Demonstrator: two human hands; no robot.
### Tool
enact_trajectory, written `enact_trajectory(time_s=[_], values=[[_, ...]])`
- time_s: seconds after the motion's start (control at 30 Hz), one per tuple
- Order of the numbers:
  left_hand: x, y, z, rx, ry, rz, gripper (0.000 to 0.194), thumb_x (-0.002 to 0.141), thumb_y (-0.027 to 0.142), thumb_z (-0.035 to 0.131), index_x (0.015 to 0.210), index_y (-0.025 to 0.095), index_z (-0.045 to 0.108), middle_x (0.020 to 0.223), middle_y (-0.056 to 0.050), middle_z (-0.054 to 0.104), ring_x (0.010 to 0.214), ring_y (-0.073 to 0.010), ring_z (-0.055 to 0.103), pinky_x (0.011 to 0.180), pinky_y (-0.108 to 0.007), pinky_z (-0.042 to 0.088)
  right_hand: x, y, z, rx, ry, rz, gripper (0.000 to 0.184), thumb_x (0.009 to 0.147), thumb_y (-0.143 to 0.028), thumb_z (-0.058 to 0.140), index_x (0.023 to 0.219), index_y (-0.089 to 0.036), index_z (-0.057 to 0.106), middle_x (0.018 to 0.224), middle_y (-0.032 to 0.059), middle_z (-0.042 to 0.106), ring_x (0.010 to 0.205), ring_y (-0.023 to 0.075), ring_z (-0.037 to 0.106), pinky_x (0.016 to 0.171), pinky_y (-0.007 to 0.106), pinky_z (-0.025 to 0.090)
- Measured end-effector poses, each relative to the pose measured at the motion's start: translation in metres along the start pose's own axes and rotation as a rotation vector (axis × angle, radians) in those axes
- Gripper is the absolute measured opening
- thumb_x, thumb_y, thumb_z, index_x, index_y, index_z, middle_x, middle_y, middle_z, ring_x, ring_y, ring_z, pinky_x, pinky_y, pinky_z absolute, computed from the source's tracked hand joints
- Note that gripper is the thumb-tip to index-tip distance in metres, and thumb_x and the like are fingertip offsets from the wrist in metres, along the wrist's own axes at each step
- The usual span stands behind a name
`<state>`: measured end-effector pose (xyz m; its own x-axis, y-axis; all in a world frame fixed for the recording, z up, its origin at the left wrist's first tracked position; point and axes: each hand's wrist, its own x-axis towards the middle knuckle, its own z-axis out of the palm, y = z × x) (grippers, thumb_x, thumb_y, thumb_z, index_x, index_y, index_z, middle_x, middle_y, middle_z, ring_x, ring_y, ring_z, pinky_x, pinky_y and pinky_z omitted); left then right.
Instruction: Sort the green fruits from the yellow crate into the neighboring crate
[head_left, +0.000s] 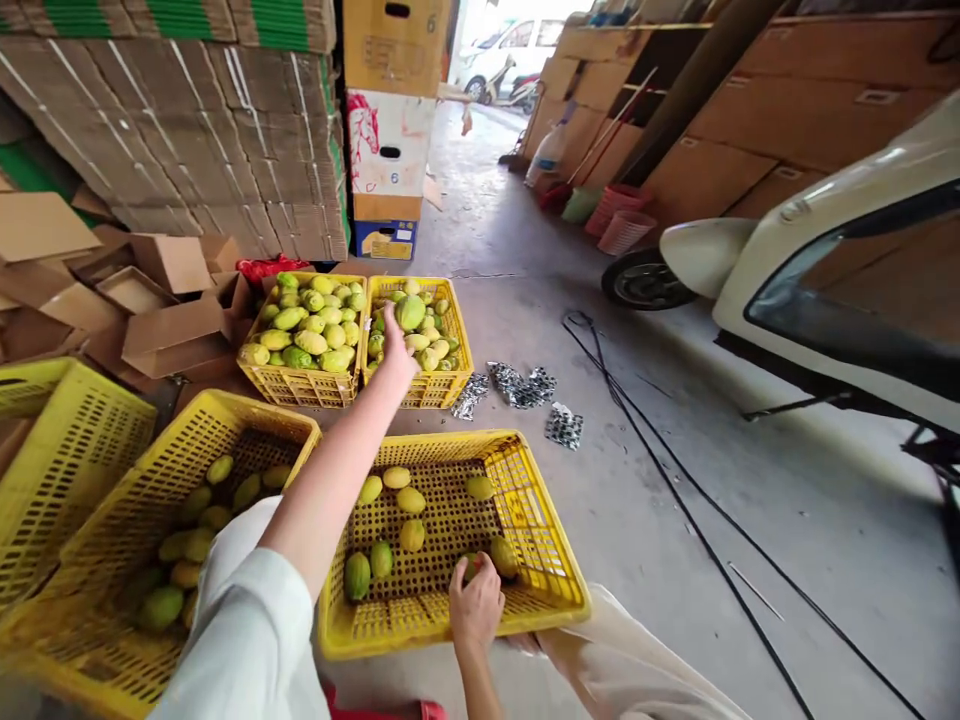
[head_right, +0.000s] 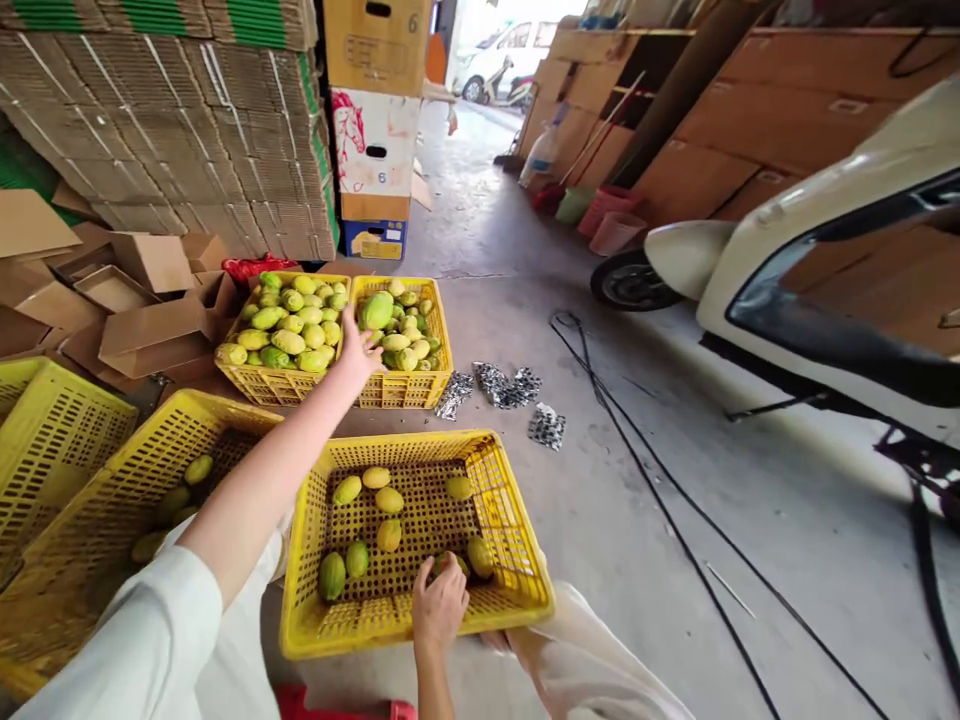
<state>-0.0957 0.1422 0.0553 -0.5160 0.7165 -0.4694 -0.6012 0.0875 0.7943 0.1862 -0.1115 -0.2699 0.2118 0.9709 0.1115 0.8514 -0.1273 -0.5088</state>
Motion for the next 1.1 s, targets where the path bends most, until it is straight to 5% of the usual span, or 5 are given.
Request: enact_trajectory(time_s=[0.13, 0.37, 0.5, 0.73, 1.1], values=[[-0.023, -0.022, -0.051, 0.297, 0.126, -0.095, 0.090, 0.105, 0.072, 0.004, 0.172, 0.017, 0.030, 0.177, -0.024, 0.036, 0.158, -0.0405, 0.048, 0.117, -0.070, 0.048, -0.002, -0.003, 0.005, 0.016, 0.000, 0.003, 0.055, 0.104, -0.050, 0.035, 0.122, -0.009, 0.067, 0.112, 0.0244, 0.079, 0.102, 0.0364, 0.076, 0.088, 0.045, 0.051], [-0.163, -0.211, -0.199, 0.914, 0.248, -0.061, 0.062, 0.097, 0.041, 0.057, 0.150, 0.009, 0.058, 0.173, -0.026, 0.045, 0.169, -0.0401, 0.026, 0.136, -0.066, -0.006, -0.003, -0.022, -0.005, -0.012, -0.051, 0.015, 0.046, 0.103, -0.037, 0.040, 0.126, -0.008, 0.067, 0.116, 0.0237, 0.079, 0.108, 0.0332, 0.076, 0.091, 0.041, 0.050], [-0.191, -0.279, -0.239, 1.299, 0.196, 0.081, 0.057, 0.101, 0.037, 0.050, 0.148, 0.006, 0.061, 0.166, -0.030, 0.052, 0.160, -0.0420, 0.043, 0.135, -0.071, 0.016, -0.003, -0.030, -0.011, -0.037, -0.092, 0.038, 0.039, 0.100, -0.030, 0.043, 0.124, -0.011, 0.067, 0.114, 0.0212, 0.079, 0.107, 0.0324, 0.075, 0.091, 0.041, 0.050], [-0.184, -0.319, -0.273, 1.511, 0.182, 0.337, 0.053, 0.107, 0.035, 0.040, 0.145, 0.007, 0.065, 0.156, -0.027, 0.062, 0.146, -0.0411, 0.060, 0.131, -0.067, 0.031, -0.007, -0.033, -0.016, -0.053, -0.116, 0.074, 0.030, 0.098, -0.023, 0.043, 0.115, -0.015, 0.066, 0.106, 0.0163, 0.079, 0.098, 0.0283, 0.075, 0.089, 0.038, 0.050], [-0.188, -0.315, -0.262, 1.549, 0.130, 0.138, 0.042, 0.106, 0.024, 0.041, 0.130, 0.015, 0.073, 0.151, -0.021, 0.068, 0.137, -0.0366, 0.066, 0.127, -0.062, 0.039, -0.005, -0.044, -0.034, -0.213, -0.376, 0.112, 0.019, 0.101, -0.022, 0.047, 0.102, -0.019, 0.065, 0.096, 0.0123, 0.078, 0.089, 0.0261, 0.074, 0.078, 0.034, 0.045]])
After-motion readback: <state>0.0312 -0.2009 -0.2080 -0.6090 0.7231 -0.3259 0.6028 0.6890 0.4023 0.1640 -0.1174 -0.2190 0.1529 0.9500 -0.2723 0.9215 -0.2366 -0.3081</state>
